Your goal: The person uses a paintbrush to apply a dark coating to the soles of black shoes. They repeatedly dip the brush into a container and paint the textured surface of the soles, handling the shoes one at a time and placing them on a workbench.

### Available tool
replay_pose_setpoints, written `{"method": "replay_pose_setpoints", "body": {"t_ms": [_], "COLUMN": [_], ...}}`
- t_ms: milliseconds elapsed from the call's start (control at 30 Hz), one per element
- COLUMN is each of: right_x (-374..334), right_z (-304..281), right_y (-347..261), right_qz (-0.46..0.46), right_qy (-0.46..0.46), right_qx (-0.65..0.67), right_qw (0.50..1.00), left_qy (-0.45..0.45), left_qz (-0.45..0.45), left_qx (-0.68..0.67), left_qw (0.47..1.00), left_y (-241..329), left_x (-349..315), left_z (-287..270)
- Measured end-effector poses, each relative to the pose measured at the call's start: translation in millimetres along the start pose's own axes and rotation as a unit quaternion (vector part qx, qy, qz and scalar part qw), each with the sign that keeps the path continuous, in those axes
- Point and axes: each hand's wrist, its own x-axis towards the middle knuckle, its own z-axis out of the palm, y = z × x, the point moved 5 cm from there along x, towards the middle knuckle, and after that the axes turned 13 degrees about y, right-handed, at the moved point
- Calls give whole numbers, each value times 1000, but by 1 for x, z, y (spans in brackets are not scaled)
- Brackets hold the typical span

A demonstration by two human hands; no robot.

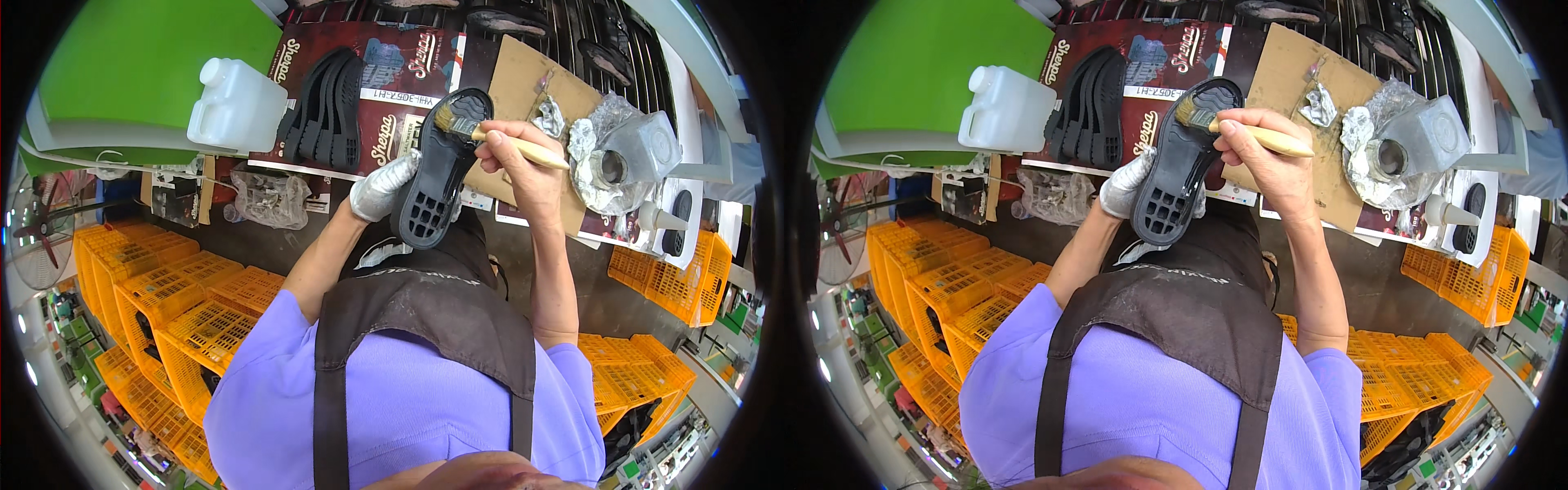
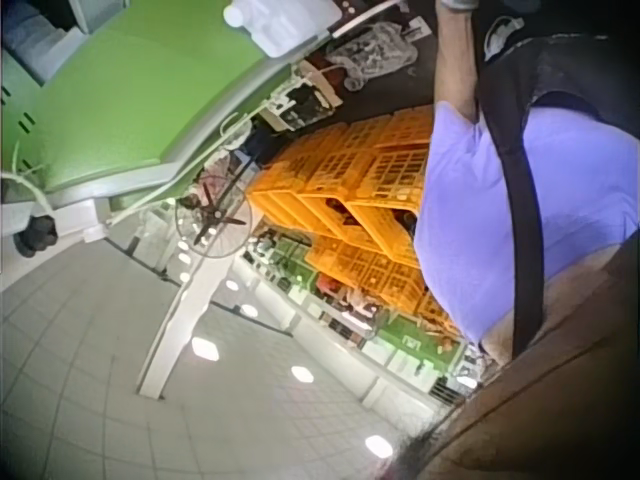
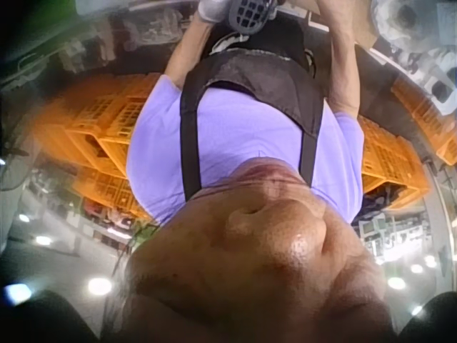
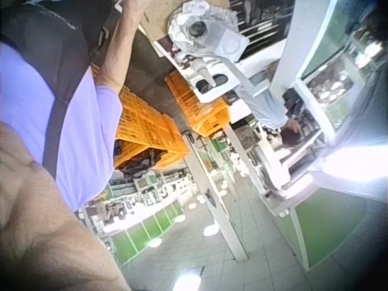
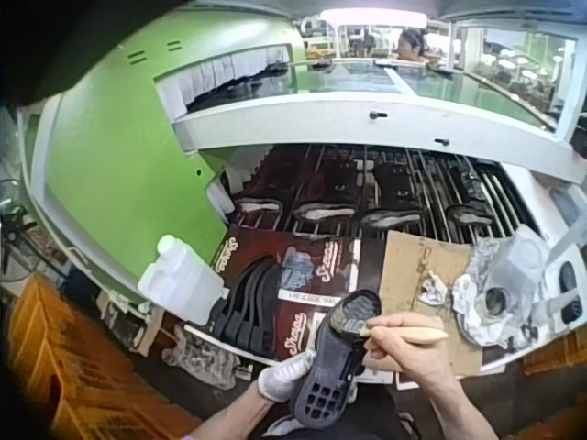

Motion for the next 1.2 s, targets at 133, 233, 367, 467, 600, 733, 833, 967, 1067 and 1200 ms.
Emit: {"method": "replay_pose_setpoints", "body": {"t_ms": [133,233,367,467,600,733,833,967,1067,1200], "right_x": [-4,-9,-16,-20,-24,-29,-31,-36,-38,-39], "right_z": [4,9,13,16,18,19,20,21,22,24], "right_y": [3,2,2,3,6,6,3,-1,-4,-7], "right_qz": [11,13,23,29,30,31,18,12,16,25], "right_qy": [-8,-16,-27,-31,-30,-40,-52,-55,-68,-88], "right_qx": [2,5,4,8,14,24,24,18,7,-3], "right_qw": [1000,1000,999,999,999,998,998,998,998,996], "left_qy": [25,-9,9,27,117,69,90,126,123,140], "left_qz": [-23,-31,0,11,69,87,99,123,123,116], "left_qx": [-66,-132,-127,-117,-62,-82,-88,-96,-119,-140], "left_qw": [997,991,992,993,989,990,987,980,978,973], "left_y": [0,2,7,8,11,16,18,19,19,22], "left_x": [0,0,3,6,10,12,15,21,25,24], "left_z": [1,7,7,0,-3,1,3,0,-2,1]}}
